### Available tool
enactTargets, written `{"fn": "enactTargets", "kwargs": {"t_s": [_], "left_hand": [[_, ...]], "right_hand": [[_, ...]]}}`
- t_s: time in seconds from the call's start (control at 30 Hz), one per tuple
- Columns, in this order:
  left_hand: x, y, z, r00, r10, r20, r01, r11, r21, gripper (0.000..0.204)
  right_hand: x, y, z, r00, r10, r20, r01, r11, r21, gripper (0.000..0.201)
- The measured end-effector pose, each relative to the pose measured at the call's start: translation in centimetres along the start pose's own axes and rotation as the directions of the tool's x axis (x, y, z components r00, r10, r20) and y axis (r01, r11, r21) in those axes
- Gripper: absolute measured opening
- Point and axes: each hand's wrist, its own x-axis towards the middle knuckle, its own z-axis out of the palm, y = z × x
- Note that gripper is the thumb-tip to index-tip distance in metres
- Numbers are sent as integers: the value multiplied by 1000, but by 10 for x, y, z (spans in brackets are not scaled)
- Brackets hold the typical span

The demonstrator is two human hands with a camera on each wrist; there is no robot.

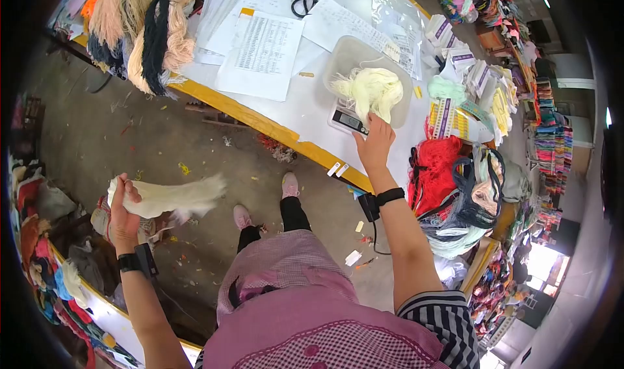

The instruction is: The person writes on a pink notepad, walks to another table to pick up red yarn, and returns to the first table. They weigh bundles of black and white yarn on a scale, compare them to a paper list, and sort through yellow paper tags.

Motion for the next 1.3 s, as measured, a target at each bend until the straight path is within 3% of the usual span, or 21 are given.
{"fn": "enactTargets", "kwargs": {"t_s": [0.07, 0.2, 0.37, 0.5, 0.73, 1.1, 1.23, 1.3], "left_hand": [[1, -9, -2, 999, -40, 26, 40, 999, -13, 21], [1, -22, 21, 992, -89, 86, 91, 996, -21, 19], [8, -29, 70, 967, -124, 224, 130, 991, -13, 17], [14, -29, 99, 956, -148, 252, 137, 989, 64, 17], [18, -35, 94, 957, -163, 242, 141, 984, 104, 18], [5, -42, 77, 980, -175, 98, 166, 981, 102, 18], [0, -47, 81, 983, -176, 58, 170, 981, 97, 18], [-1, -47, 86, 976, -186, 111, 177, 980, 90, 17]], "right_hand": [[-2, -9, -15, 998, 60, -33, -58, 997, 54, 70], [-7, -1, -22, 991, 80, -109, -79, 997, 14, 71], [-10, 3, -23, 987, 114, -113, -122, 990, -65, 57], [-12, 2, -23, 986, 114, -118, -124, 989, -86, 52], [-9, 2, -24, 987, 114, -116, -124, 989, -84, 52], [6, 6, -8, 994, 61, -87, -69, 993, -95, 47], [18, 14, 10, 999, 17, 27, -12, 982, -189, 34], [24, 12, 12, 998, 9, 70, 7, 975, -221, 30]]}}
